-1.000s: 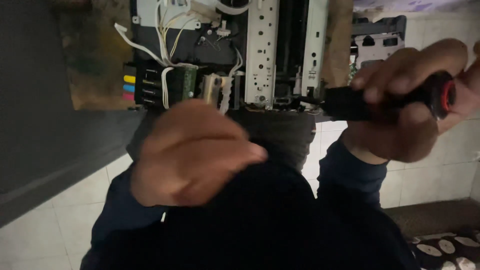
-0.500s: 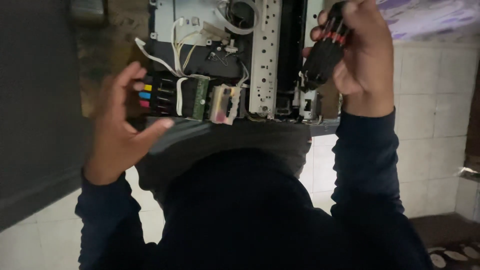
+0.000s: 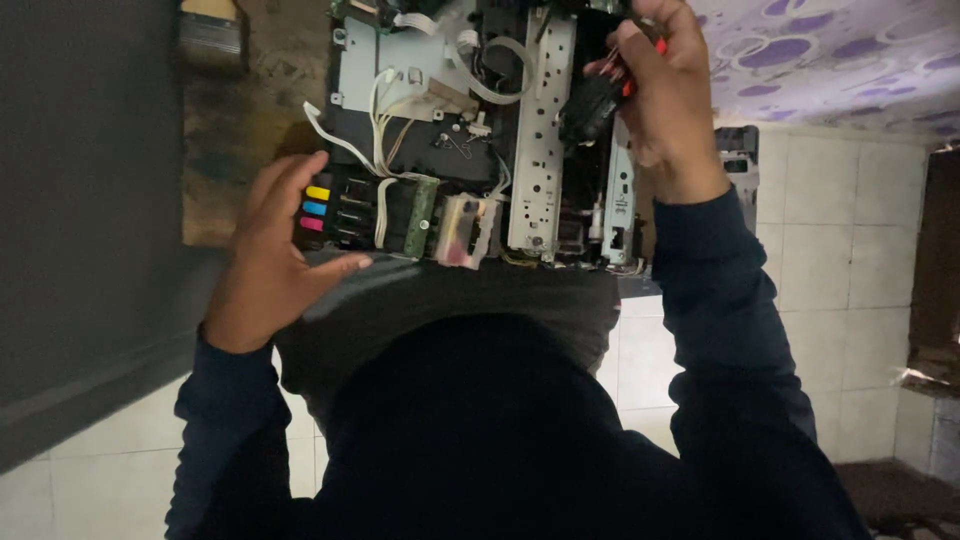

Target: Disassembling a printer by disconnecting internal wiring and removing screws with a screwdriver

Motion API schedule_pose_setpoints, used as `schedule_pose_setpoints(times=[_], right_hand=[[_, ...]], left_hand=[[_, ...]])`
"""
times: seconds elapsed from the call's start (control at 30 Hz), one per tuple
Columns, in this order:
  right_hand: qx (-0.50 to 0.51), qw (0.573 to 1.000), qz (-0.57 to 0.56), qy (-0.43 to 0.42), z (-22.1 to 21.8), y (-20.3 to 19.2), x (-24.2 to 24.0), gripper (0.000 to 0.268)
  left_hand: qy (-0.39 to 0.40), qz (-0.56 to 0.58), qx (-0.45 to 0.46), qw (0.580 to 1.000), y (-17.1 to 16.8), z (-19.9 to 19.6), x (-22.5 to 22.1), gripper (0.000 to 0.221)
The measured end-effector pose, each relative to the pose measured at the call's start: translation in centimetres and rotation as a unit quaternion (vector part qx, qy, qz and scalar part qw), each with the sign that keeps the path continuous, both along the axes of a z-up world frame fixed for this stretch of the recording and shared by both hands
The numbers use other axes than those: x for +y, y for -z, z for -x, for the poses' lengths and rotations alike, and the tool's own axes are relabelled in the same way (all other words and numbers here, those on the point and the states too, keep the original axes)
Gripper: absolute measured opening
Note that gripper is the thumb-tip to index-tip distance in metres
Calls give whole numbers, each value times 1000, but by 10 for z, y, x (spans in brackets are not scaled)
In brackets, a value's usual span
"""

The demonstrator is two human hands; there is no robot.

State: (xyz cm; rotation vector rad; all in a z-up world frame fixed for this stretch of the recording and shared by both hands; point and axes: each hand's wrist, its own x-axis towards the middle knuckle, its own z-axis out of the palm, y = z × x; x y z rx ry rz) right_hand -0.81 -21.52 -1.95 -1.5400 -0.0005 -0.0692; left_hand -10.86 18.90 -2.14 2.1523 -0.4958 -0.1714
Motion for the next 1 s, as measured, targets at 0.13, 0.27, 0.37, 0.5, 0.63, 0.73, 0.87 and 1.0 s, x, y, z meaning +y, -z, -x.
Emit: schedule_pose_setpoints(times=[0.13, 0.27, 0.37, 0.5, 0.63, 0.73, 0.87, 1.0], right_hand=[[-37, 995, 92, 14, -6, 2, 2, 16], [-139, 947, 283, 59, -9, 9, -9, 12], [-149, 940, 300, 62, -5, 5, -6, 6], [-163, 925, 337, 68, -5, 9, -12, 3], [-157, 919, 355, 70, -4, 7, -8, 6], [-164, 906, 384, 74, -1, 4, -6, 8], [-170, 897, 406, 31, 0, 5, -5, 11], [-218, 882, 417, 2, -4, 14, -17, 12]], left_hand=[[-22, -12, 44, 999, -1, -3, -3, 92], [-39, -13, 51, 998, 10, -7, -3, 98], [-16, 6, 1, 1000, 9, -8, -4, 83], [-12, 9, 12, 1000, 6, -10, -4, 81], [-17, 30, -25, 999, 9, -10, -1, 81], [-15, 12, -49, 999, 2, -8, 0, 81], [1, 17, -64, 998, 3, -5, 5, 81], [-24, 16, -26, 999, 0, -2, 7, 84]])
